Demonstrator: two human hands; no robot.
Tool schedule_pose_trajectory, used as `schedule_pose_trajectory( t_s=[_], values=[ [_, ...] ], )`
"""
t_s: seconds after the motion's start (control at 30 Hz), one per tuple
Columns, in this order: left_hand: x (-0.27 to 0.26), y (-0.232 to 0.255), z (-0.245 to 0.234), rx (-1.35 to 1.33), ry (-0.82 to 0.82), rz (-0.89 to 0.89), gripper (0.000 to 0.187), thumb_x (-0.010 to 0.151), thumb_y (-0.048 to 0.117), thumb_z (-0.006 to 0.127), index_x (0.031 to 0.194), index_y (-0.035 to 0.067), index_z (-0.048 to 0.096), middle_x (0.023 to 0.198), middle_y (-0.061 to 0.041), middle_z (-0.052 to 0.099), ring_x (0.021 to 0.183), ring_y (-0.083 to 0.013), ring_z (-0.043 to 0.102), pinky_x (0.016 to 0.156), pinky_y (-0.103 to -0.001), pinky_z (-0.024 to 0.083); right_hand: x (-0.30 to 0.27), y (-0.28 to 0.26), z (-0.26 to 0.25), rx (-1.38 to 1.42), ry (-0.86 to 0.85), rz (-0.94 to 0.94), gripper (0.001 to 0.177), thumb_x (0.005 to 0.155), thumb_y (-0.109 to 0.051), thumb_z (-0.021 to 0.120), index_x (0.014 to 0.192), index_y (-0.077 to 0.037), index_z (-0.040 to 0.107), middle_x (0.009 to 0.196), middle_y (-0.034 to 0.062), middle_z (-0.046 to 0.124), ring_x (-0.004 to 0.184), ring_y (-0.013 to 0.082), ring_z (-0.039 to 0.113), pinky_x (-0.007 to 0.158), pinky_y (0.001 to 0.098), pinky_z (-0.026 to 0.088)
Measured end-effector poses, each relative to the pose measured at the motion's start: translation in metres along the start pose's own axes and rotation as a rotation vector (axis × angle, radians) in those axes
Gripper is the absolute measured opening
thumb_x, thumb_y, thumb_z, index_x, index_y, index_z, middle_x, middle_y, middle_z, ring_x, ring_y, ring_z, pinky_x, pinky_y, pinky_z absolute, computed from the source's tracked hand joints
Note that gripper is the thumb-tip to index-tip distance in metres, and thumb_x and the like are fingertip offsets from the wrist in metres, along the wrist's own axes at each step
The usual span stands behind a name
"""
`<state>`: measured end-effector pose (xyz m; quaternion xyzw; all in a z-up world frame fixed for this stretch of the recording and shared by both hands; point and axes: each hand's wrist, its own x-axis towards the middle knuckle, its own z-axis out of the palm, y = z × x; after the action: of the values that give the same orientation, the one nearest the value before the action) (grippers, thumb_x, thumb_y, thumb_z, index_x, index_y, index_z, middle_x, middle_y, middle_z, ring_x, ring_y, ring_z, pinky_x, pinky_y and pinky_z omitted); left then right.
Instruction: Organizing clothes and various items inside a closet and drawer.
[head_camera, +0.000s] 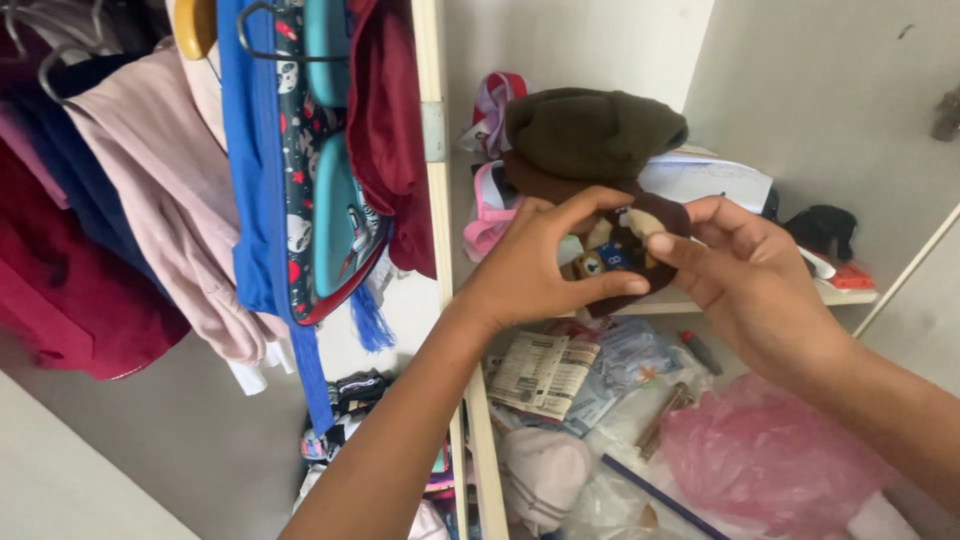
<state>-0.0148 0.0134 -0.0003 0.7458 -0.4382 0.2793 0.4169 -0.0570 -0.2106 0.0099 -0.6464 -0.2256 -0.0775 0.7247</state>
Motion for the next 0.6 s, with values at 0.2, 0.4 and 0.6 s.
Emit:
schedule_pose_trajectory(
  t_s=[0.2, 0.4, 0.6],
  values=[
    [-0.019, 0.020, -0.016, -0.123, -0.026, -0.110, 0.072, 0.085, 0.048, 0.079, 0.141, 0.011, 0.055, 0.116, -0.010, 0.075, 0.106, -0.0234, 0.075, 0.092, -0.037, 0.058, 0.010, -0.010, 0.018, 0.024, 0.040, 0.063, 0.013, 0.097, -0.004, 0.063, 0.110, -0.004, 0.064, 0.110, 0.0078, 0.071, 0.104, 0.0157, 0.068, 0.098, 0.0354, 0.056],
    [-0.052, 0.043, -0.054, -0.017, 0.118, -0.005, 0.057, 0.098, 0.034, 0.076, 0.144, 0.009, 0.055, 0.124, -0.016, 0.075, 0.114, -0.0284, 0.076, 0.097, -0.037, 0.060, 0.014, -0.013, 0.056, 0.040, -0.094, 0.058, 0.017, 0.095, -0.005, 0.066, 0.112, -0.006, 0.065, 0.110, 0.0073, 0.073, 0.104, 0.0162, 0.069, 0.094, 0.0365, 0.055],
    [-0.076, 0.059, -0.091, 0.003, 0.103, -0.225, 0.066, 0.090, 0.034, 0.078, 0.145, 0.008, 0.054, 0.104, -0.014, 0.078, 0.095, -0.0238, 0.081, 0.084, -0.033, 0.061, 0.022, -0.012, 0.087, 0.036, -0.164, 0.148, 0.017, 0.094, -0.009, 0.067, 0.111, -0.009, 0.066, 0.107, 0.0076, 0.074, 0.099, 0.0188, 0.072, 0.085, 0.0392, 0.059]
  ],
)
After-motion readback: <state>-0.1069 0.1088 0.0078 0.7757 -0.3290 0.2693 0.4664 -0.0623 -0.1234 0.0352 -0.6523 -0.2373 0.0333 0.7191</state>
